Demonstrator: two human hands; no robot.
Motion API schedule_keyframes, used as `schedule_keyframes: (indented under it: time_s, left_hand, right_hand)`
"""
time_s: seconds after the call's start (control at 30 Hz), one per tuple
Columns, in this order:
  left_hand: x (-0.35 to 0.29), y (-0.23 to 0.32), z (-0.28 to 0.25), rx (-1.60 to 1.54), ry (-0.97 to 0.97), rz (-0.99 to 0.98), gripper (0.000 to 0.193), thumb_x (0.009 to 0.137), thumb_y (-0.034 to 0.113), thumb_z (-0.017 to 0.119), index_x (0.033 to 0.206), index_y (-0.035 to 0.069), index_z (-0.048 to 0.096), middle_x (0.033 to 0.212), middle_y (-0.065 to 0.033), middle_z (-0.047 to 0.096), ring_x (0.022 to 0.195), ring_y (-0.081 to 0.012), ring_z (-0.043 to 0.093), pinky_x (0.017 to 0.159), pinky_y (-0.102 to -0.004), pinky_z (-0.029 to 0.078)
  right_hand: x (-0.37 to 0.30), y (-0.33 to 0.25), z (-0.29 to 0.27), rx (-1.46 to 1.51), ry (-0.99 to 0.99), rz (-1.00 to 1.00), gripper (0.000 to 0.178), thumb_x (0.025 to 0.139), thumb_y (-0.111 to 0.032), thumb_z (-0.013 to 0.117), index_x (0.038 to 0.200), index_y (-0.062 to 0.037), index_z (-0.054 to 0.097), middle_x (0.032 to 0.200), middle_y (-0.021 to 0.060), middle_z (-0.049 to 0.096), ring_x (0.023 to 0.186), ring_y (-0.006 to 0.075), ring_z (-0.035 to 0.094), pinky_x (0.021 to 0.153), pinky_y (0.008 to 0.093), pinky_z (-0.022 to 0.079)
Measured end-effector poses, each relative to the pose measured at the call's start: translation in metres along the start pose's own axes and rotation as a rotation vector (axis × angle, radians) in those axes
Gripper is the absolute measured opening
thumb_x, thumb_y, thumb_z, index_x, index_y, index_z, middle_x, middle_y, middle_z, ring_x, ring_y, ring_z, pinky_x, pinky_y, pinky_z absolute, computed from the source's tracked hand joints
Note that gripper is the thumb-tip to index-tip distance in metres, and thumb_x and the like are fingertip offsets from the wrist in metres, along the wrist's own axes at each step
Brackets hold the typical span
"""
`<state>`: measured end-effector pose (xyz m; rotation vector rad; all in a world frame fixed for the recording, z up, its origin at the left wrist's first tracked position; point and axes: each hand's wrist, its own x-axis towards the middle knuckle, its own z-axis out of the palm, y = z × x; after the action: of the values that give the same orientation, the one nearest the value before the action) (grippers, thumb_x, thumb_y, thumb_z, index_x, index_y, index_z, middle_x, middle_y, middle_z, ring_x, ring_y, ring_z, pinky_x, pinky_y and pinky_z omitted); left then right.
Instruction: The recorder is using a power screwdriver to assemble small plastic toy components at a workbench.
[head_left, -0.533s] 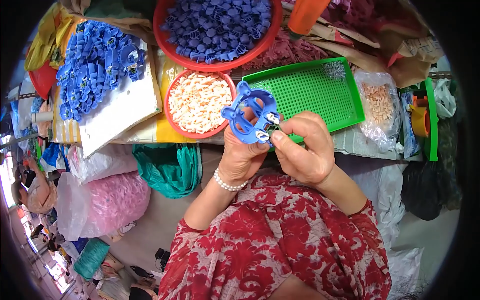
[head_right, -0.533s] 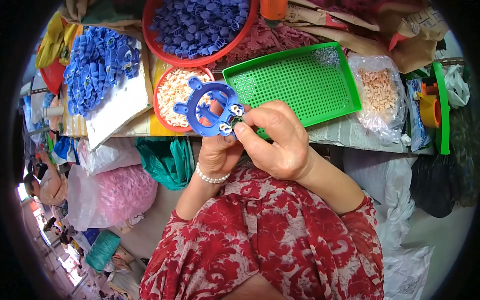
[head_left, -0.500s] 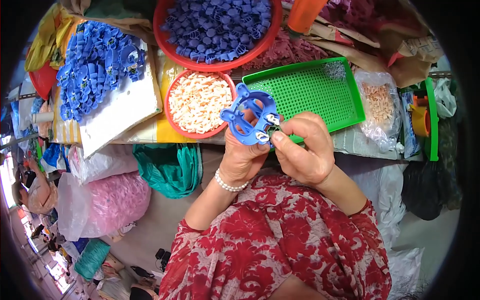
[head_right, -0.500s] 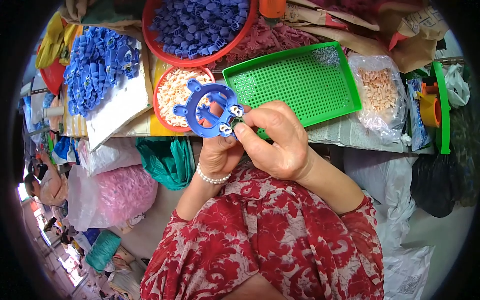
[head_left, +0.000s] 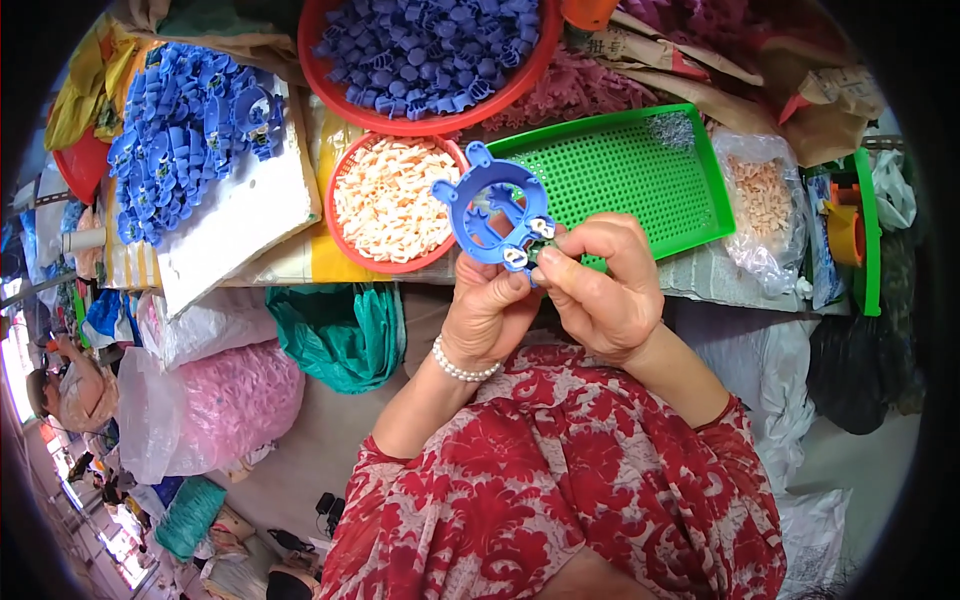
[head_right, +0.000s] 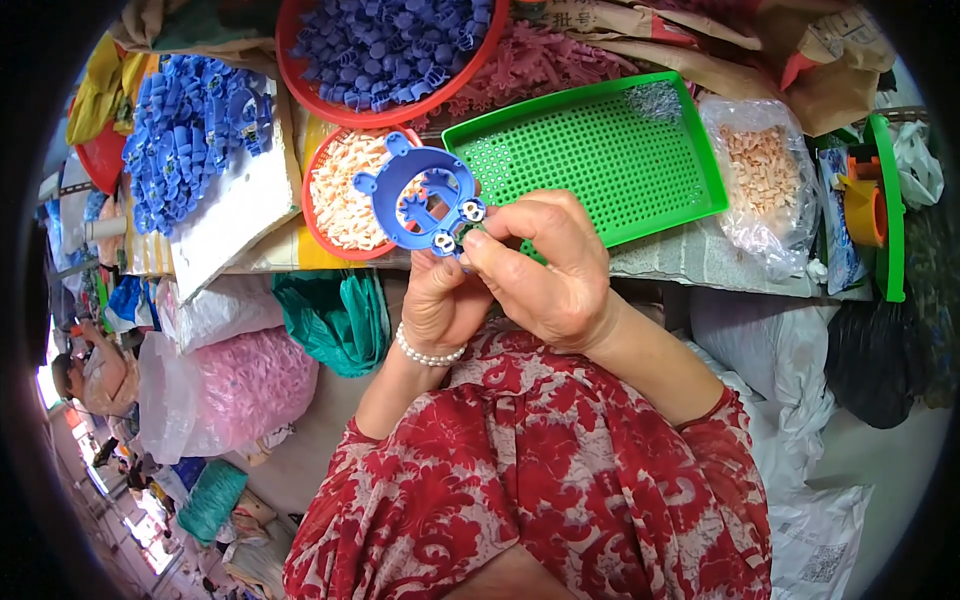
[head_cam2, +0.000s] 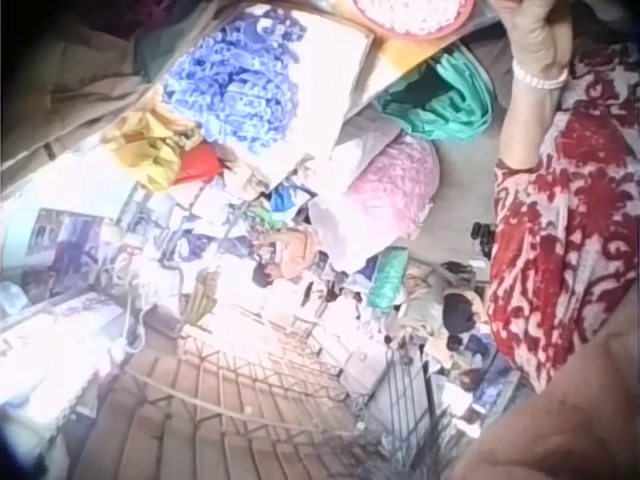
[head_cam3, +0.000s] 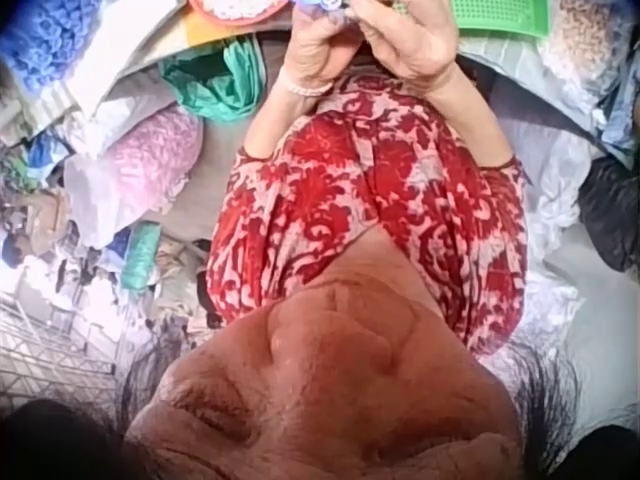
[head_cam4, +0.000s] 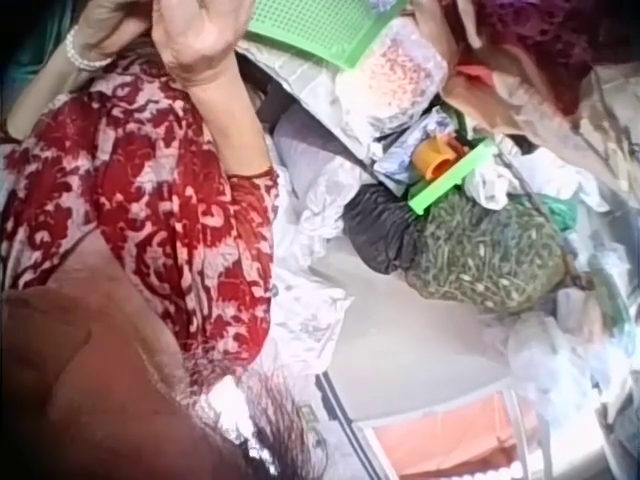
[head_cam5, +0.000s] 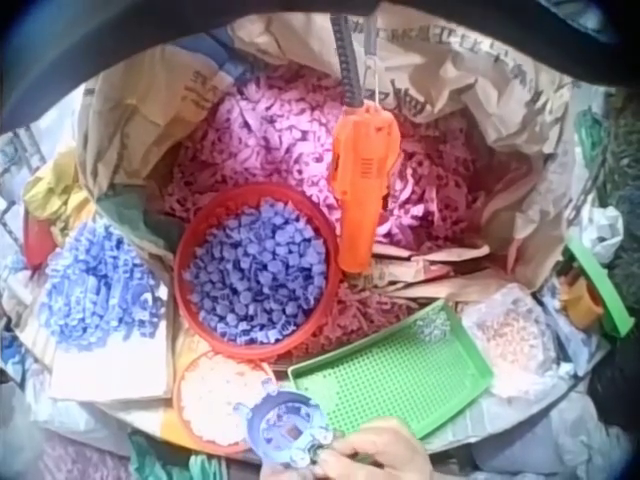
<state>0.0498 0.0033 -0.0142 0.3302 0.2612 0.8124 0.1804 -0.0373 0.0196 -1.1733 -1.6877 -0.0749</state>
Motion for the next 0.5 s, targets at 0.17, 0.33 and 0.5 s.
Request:
schedule_keyframes:
  time_s: [0.17, 0.33, 0.5]
  left_hand:
    - [0.003, 0.007, -0.003, -0.004, -0.012, 0.021, 0.044, 0.077, 0.009, 0.069, 0.117, 0.004, 0.052, 0.11, -0.0126, 0.06, 0.103, -0.0224, 0.057, 0.092, -0.0359, 0.045]
    - [0.004, 0.008, -0.003, 0.003, -0.007, 0.023, 0.04, 0.08, 0.009, 0.066, 0.117, 0.005, 0.052, 0.113, -0.014, 0.058, 0.104, -0.0235, 0.057, 0.092, -0.0375, 0.045]
    - [0.003, 0.009, -0.002, 0.019, -0.004, 0.004, 0.04, 0.081, 0.01, 0.066, 0.118, 0.005, 0.052, 0.114, -0.0147, 0.057, 0.104, -0.0237, 0.057, 0.092, -0.0373, 0.045]
  right_hand:
    - [0.006, 0.0, -0.007, -0.012, -0.132, 0.03, 0.027, 0.071, -0.007, 0.069, 0.097, -0.0034, 0.065, 0.088, 0.008, 0.055, 0.075, 0.0231, 0.052, 0.064, 0.0323, 0.045]
    - [0.005, 0.002, -0.011, -0.059, -0.209, -0.014, 0.03, 0.07, -0.008, 0.068, 0.099, -0.0023, 0.065, 0.091, 0.0088, 0.053, 0.077, 0.0241, 0.052, 0.067, 0.0337, 0.045]
    - [0.012, -0.004, -0.016, -0.043, -0.269, 0.083, 0.029, 0.069, -0.006, 0.068, 0.097, -0.0004, 0.064, 0.093, 0.0099, 0.053, 0.08, 0.0246, 0.053, 0.071, 0.035, 0.045]
